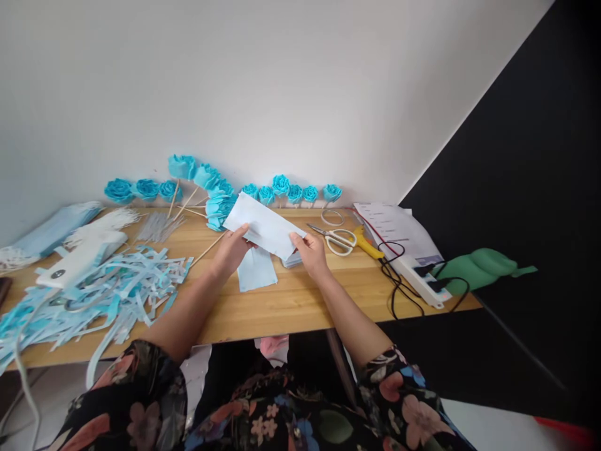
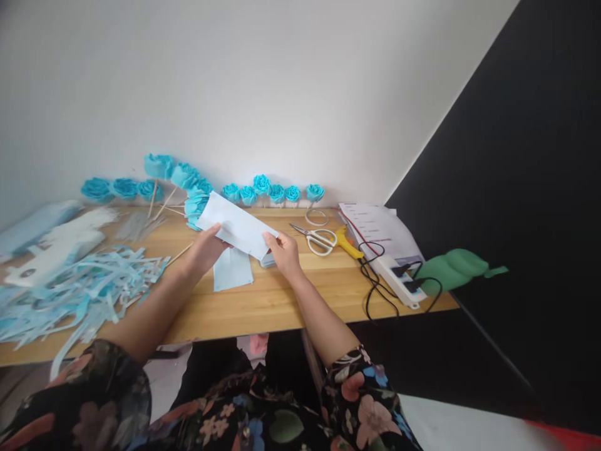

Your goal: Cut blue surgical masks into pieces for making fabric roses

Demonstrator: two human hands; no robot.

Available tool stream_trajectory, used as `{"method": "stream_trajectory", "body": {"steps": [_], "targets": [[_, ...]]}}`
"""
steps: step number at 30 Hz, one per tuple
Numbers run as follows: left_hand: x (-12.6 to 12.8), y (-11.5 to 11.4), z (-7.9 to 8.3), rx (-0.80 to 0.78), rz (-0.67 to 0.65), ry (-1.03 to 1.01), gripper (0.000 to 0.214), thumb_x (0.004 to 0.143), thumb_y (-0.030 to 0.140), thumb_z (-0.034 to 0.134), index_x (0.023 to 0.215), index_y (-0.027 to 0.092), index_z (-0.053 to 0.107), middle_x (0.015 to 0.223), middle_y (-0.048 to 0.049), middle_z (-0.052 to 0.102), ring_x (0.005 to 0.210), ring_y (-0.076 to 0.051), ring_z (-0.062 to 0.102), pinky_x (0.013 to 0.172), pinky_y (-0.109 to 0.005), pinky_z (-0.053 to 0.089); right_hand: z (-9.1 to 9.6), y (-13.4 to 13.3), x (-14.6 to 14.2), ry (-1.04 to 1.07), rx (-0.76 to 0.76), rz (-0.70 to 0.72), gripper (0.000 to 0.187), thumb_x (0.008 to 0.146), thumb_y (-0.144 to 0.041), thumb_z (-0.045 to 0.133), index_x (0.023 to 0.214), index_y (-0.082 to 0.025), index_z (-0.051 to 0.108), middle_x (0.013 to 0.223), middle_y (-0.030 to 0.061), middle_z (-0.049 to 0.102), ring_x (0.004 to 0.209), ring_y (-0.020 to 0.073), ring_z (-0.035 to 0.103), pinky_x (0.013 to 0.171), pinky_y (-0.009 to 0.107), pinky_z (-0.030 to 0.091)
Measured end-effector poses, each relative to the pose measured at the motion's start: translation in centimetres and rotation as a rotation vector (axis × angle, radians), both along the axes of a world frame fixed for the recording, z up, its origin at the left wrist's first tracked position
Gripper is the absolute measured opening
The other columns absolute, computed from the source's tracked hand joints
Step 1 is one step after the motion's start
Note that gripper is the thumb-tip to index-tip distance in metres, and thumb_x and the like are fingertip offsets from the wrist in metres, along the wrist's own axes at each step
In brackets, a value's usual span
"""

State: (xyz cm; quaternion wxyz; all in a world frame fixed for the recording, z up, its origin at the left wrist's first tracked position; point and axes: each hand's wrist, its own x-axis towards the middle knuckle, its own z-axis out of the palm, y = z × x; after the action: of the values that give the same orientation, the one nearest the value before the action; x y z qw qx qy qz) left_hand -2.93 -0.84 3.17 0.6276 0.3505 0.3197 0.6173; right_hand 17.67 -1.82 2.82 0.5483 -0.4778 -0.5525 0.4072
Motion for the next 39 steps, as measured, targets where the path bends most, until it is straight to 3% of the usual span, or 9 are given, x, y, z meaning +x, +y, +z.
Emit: {"method": "stream_trajectory", "body": {"steps": [3, 6, 9, 14, 17, 22, 34, 37, 39], "targets": [[-0.2, 0.0, 0.5, 0.031, 0.022, -0.083, 0.044, 0.077, 0.04, 0.079, 0.113, 0.017, 0.069, 0.117, -0.0099, 0.075, 0.113, -0.029, 0.067, 0.091, -0.038, 0.054, -0.2, 0.2, 0.3, -0.018, 0.008, 0.008, 0.04, 0.078, -0.058, 0.069, 0.077, -0.018, 0.072, 0.063, 0.0008, 0.062, 0.06, 0.0173, 0.055, 0.057, 0.03, 0.044], [0.0, 0.0, 0.5, 0.01, 0.075, -0.142, 0.043, 0.076, 0.033, 0.079, 0.113, 0.015, 0.069, 0.121, -0.0107, 0.074, 0.12, -0.03, 0.064, 0.097, -0.039, 0.052, -0.6, 0.4, 0.4, -0.065, 0.026, -0.004, 0.04, 0.08, -0.057, 0.069, 0.079, -0.017, 0.072, 0.064, 0.0014, 0.064, 0.06, 0.0173, 0.056, 0.059, 0.03, 0.045], [0.1, 0.3, 0.1, -0.025, 0.081, -0.163, 0.041, 0.076, 0.032, 0.079, 0.111, 0.015, 0.069, 0.116, -0.0107, 0.075, 0.115, -0.03, 0.066, 0.095, -0.039, 0.052, -1.2, 0.8, 0.6, -0.042, 0.054, -0.081, 0.041, 0.081, -0.058, 0.068, 0.081, -0.017, 0.071, 0.065, 0.0009, 0.063, 0.061, 0.0164, 0.054, 0.059, 0.029, 0.044], [-0.5, 0.9, -0.7, -0.001, -0.04, -0.08, 0.039, 0.069, 0.041, 0.086, 0.091, 0.014, 0.069, 0.078, -0.0055, 0.072, 0.075, -0.021, 0.065, 0.068, -0.032, 0.05, -1.6, 1.4, 0.8, 0.094, 0.092, -0.144, 0.042, 0.082, -0.057, 0.067, 0.094, -0.017, 0.07, 0.081, 0.0036, 0.069, 0.072, 0.018, 0.06, 0.066, 0.03, 0.049], [-0.7, 1.0, -0.5, 0.036, -0.062, -0.101, 0.04, 0.071, 0.048, 0.083, 0.091, 0.015, 0.072, 0.085, -0.0061, 0.074, 0.084, -0.023, 0.067, 0.072, -0.032, 0.05, -1.4, 1.5, 1.0, 0.105, 0.126, -0.163, 0.04, 0.081, -0.055, 0.068, 0.096, -0.018, 0.07, 0.088, 0.005, 0.07, 0.078, 0.0188, 0.062, 0.071, 0.032, 0.05], [-1.0, 0.9, -0.1, 0.102, -0.058, -0.024, 0.038, 0.075, 0.046, 0.079, 0.098, 0.016, 0.078, 0.102, -0.0084, 0.077, 0.108, -0.029, 0.066, 0.09, -0.034, 0.048, -1.0, 1.5, 1.1, 0.02, 0.157, -0.2, 0.032, 0.08, -0.051, 0.067, 0.08, -0.019, 0.063, 0.07, -0.0019, 0.056, 0.065, 0.0137, 0.047, 0.062, 0.027, 0.04], [-1.4, -0.2, 0.0, 0.012, -0.121, 0.411, 0.054, 0.067, 0.048, 0.089, 0.113, 0.02, 0.081, 0.104, -0.0093, 0.079, 0.087, -0.024, 0.07, 0.073, -0.028, 0.051, 0.5, 0.3, 0.8, -0.07, 0.156, -0.112, 0.029, 0.087, -0.048, 0.06, 0.087, -0.021, 0.067, 0.075, -0.0009, 0.056, 0.073, 0.0155, 0.048, 0.067, 0.026, 0.038], [-2.4, -0.5, 0.9, 0.012, -0.25, 0.54, 0.062, 0.061, 0.053, 0.091, 0.11, 0.017, 0.082, 0.097, -0.0113, 0.079, 0.085, -0.026, 0.07, 0.07, -0.028, 0.051, 0.9, 0.1, 0.8, -0.073, 0.181, -0.088, 0.029, 0.088, -0.047, 0.061, 0.086, -0.019, 0.068, 0.077, -0.0011, 0.059, 0.075, 0.0149, 0.052, 0.07, 0.025, 0.04], [-2.9, -0.8, 1.7, -0.043, -0.498, 0.648, 0.063, 0.059, 0.052, 0.092, 0.109, 0.015, 0.082, 0.092, -0.0111, 0.079, 0.078, -0.025, 0.069, 0.067, -0.029, 0.052, 1.0, 0.1, 0.8, -0.078, 0.189, -0.066, 0.03, 0.087, -0.047, 0.062, 0.088, -0.018, 0.07, 0.079, -0.0008, 0.063, 0.077, 0.0147, 0.055, 0.071, 0.024, 0.042]]}}
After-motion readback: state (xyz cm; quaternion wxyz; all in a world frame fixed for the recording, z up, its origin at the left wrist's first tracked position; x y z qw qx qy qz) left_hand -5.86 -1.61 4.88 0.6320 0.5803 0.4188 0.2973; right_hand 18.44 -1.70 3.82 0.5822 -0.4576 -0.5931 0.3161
